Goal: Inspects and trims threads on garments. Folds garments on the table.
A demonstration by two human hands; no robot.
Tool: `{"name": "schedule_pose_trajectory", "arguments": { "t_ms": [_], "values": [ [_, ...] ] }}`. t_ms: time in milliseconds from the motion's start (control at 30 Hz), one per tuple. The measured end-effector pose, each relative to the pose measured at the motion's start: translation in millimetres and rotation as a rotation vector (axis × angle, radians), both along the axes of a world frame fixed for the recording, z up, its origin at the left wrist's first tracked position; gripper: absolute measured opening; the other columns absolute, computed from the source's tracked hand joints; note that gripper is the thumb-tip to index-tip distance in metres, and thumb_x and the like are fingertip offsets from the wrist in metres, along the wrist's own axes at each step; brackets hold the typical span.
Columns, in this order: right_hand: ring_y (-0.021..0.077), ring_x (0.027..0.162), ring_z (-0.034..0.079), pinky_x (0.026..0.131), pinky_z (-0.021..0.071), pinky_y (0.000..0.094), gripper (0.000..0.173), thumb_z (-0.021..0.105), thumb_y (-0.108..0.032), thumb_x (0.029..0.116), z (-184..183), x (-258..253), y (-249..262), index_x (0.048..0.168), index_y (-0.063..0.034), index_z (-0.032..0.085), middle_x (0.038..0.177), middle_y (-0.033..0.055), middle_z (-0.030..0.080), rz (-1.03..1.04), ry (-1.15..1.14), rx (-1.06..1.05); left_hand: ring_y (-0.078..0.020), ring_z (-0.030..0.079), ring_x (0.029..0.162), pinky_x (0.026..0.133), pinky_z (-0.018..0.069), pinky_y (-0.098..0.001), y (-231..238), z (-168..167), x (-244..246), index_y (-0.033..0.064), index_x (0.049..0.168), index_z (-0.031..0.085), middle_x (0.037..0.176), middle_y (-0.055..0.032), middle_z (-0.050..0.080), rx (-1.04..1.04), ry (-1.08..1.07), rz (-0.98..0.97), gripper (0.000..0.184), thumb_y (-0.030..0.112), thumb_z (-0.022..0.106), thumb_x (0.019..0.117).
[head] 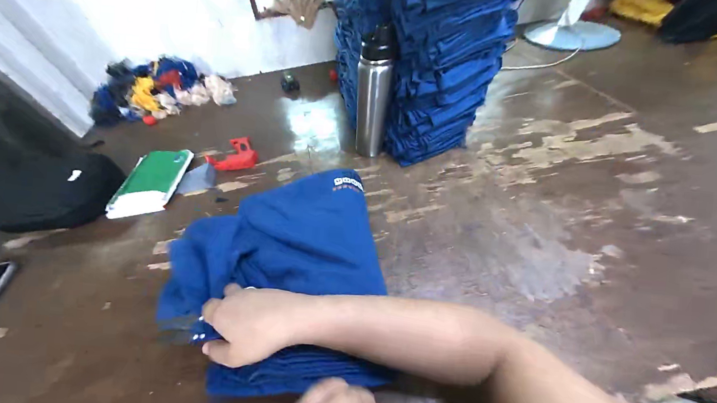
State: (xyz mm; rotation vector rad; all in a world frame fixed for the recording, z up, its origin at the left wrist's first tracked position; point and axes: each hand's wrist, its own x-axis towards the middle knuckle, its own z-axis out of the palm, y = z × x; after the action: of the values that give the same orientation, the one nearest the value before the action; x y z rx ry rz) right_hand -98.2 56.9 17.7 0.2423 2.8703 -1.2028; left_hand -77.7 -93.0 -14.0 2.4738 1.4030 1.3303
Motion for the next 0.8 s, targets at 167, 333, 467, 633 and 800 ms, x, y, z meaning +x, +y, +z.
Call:
{"name": "schedule_pose_trajectory", "arguments": {
  "t_ms": [167,333,467,633,800],
  "values": [
    [0.0329,0.111,0.065,0.089,0.0535,0.0542,0.032,0.059,-0.023,0.1027,13,18,67,0.122,0.0012,0.065,0.122,0.0204,0.064,-0.367,0.245,0.178,-0.0335,0.063,0.124,0.107,0.0349,-0.0685,33,-24,-62,0.0209,0.114,0.078,0.124,-0.0056,0.073,-0.225,0.241,0.582,0.058,0.053,0.03,0.105],
    [0.0437,0.13,0.053,0.106,0.0357,0.0693,0.044,0.064,-0.033,0.0998,-47,60,190,0.13,-0.0003,0.064,0.133,0.024,0.062,-0.75,0.08,0.346,-0.0349,0.043,0.124,0.109,0.0323,-0.0422,17,-67,-90,-0.0067,0.119,0.069,0.127,-0.0314,0.048,-0.186,-0.3,0.843,0.044,0.027,0.046,0.1023],
    [0.04,0.106,0.065,0.094,0.0436,0.0649,0.039,0.065,-0.033,0.0986,-73,92,200,0.117,0.0019,0.066,0.107,0.0232,0.069,-0.838,0.182,0.134,-0.0067,0.045,0.134,0.113,0.0342,-0.0209,27,-82,-69,-0.0184,0.133,0.046,0.138,-0.025,0.051,-0.165,-0.715,0.674,0.055,0.027,0.033,0.1059],
    [0.0237,0.084,0.054,0.078,0.0468,0.0461,0.033,0.074,-0.024,0.0932,-98,170,220,0.099,0.005,0.059,0.092,0.0158,0.058,-1.004,0.44,-0.162,-0.0125,0.053,0.129,0.111,0.039,-0.0266,45,-73,-36,-0.0134,0.129,0.056,0.131,-0.0239,0.06,-0.193,-0.507,0.593,0.063,0.038,0.026,0.1099],
    [0.0362,0.1,0.06,0.089,0.0484,0.0551,0.05,0.082,-0.027,0.0839,-91,250,211,0.11,0.0106,0.062,0.107,0.0272,0.062,-1.179,0.366,0.096,-0.0089,0.051,0.132,0.113,0.0398,-0.0289,52,-72,14,-0.0032,0.137,0.057,0.137,-0.0139,0.06,-0.421,-0.572,0.307,0.074,0.054,0.02,0.1091]
  ]
}}
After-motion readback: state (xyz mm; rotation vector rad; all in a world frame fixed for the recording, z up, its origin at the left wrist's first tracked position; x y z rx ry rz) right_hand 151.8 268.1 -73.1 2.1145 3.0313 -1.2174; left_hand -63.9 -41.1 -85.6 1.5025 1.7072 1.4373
